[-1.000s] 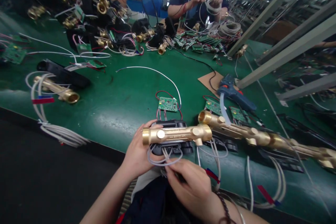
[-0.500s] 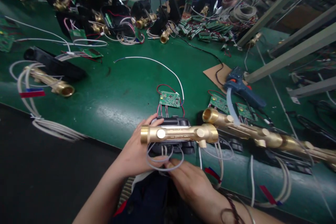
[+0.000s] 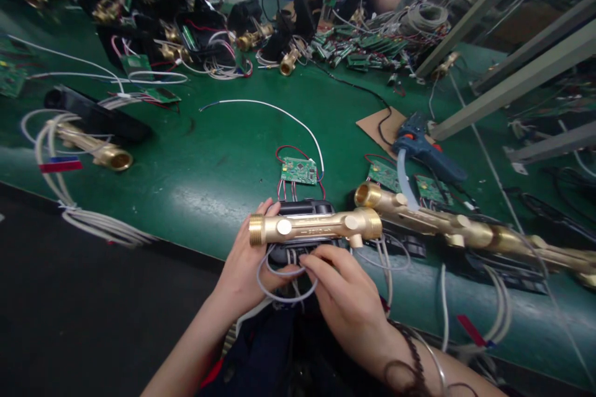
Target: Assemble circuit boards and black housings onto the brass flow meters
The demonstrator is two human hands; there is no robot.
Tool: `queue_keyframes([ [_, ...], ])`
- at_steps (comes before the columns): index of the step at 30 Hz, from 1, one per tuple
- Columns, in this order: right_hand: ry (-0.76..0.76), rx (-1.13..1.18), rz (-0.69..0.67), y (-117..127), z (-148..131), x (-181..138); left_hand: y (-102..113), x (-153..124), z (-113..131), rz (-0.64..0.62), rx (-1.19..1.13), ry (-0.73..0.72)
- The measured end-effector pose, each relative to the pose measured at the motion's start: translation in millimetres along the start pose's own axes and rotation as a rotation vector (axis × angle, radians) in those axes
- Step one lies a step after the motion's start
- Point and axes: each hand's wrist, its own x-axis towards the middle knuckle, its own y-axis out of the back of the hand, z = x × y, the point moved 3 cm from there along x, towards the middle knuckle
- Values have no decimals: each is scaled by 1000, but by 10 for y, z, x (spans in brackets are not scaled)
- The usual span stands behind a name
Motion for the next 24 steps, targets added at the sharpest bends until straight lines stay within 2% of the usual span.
queue_keyframes([
  [5, 58, 113, 71, -29, -39, 21, 6, -16, 27, -14, 27, 14],
  [15, 174, 101, -65, 96, 32, -98, 24, -45, -1, 7, 9, -49],
  [21, 239, 141, -61, 36, 36, -108, 47, -69, 5, -45, -22, -1],
  [24, 263, 145, -62, 7, 49, -105, 30, -50, 24, -19, 16, 59],
])
